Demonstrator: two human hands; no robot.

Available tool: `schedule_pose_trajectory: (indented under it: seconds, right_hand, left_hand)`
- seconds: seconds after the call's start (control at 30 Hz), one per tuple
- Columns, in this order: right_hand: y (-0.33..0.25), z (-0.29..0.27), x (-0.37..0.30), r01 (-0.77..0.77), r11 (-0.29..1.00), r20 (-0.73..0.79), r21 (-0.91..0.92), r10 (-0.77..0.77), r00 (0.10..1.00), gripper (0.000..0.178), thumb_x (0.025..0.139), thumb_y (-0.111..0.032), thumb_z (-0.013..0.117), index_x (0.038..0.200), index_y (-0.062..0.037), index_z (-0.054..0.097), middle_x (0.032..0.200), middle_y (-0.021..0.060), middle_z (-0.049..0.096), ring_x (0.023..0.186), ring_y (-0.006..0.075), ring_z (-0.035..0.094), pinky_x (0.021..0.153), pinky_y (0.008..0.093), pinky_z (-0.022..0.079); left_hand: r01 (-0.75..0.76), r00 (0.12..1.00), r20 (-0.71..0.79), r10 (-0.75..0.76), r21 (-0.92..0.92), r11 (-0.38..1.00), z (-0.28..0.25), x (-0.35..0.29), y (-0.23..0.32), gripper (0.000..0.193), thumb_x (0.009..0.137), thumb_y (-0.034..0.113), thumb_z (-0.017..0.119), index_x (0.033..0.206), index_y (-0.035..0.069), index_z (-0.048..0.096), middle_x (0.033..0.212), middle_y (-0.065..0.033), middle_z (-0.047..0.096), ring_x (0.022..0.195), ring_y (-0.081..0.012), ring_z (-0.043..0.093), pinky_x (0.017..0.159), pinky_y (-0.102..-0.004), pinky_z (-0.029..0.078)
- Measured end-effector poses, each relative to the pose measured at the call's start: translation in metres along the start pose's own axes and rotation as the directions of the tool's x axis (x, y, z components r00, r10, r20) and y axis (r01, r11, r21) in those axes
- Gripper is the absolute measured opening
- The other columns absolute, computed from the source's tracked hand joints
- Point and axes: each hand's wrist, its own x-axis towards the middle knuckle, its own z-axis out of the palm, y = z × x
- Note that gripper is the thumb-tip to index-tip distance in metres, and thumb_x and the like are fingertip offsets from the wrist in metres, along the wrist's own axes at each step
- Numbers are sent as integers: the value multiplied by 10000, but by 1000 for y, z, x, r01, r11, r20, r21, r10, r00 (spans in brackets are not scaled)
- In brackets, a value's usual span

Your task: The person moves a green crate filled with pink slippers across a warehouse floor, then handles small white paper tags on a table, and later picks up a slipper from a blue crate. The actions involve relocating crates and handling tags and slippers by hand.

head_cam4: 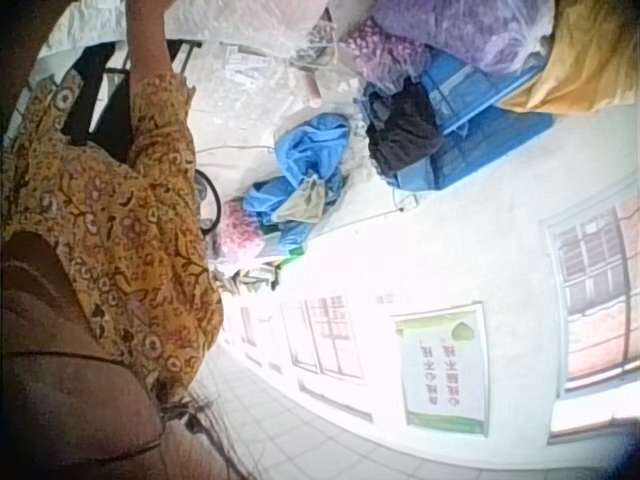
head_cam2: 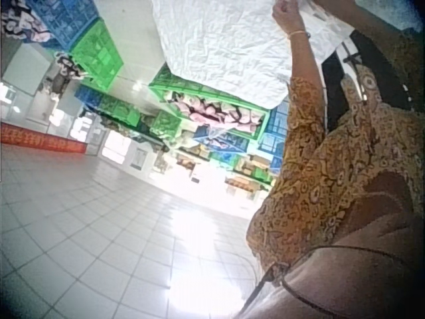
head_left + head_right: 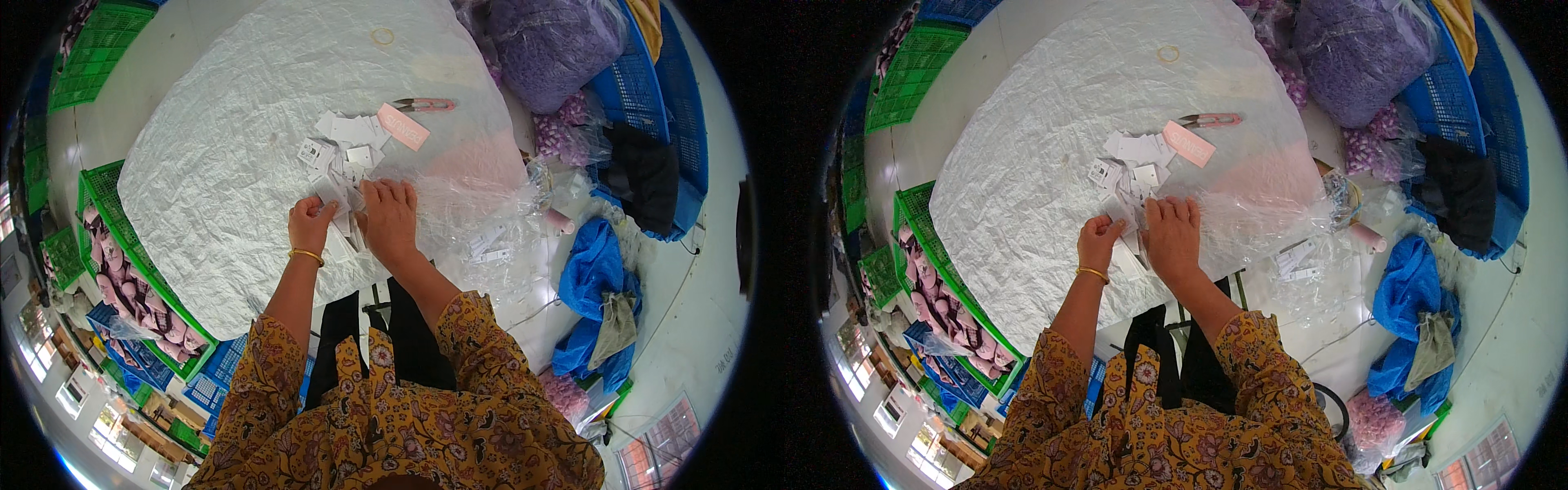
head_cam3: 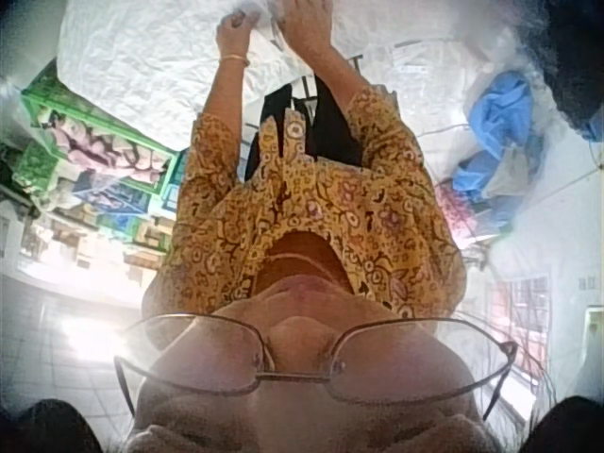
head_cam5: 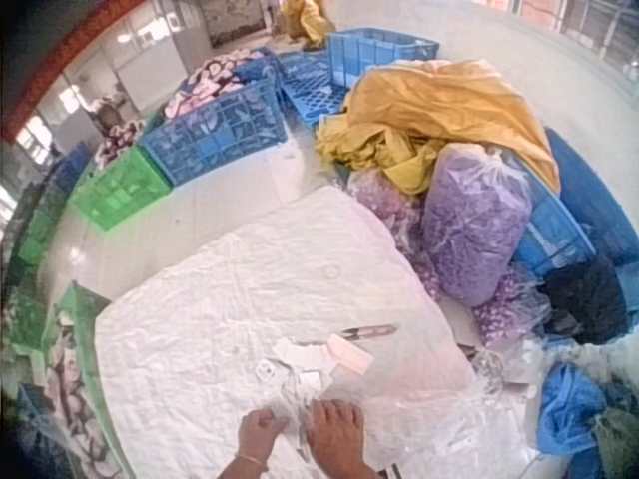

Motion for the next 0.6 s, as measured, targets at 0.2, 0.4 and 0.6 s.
schedule_pose_trajectory:
  seconds: [0.2, 0.4, 0.6]
  right_hand:
    - [-14, 7, 10, -85, 996, 3, -31, 85, 996, 520, 678, -175, 671, 1131, -20, 469, 1075, 144, 518, 1102, 297, 423, 973, 462, 250]
    - [-30, 19, 0, -122, 991, 2, 53, 122, 992, 539, 674, -161, 680, 1145, -21, 458, 1072, 156, 513, 1077, 308, 436, 963, 469, 262]
    - [-46, 35, -12, -121, 960, 26, 252, 118, 993, 577, 660, -117, 693, 1169, -19, 440, 1102, 166, 501, 1050, 322, 460, 914, 460, 312]
  left_hand:
    - [74, 994, 89, -61, -151, 986, -4, 0, 17, 401, 688, 279, 740, 903, -24, 588, 835, -79, 595, 736, -130, 556, 673, -246, 460]
    - [97, 985, 163, -63, -204, 974, -9, -2, 23, 347, 750, 209, 694, 964, -24, 553, 836, -49, 586, 734, -103, 539, 665, -222, 450]
    - [169, 967, 234, -100, -297, 940, -14, -1, 20, 336, 796, 169, 645, 1040, -23, 515, 907, -47, 563, 783, -100, 525, 684, -223, 438]
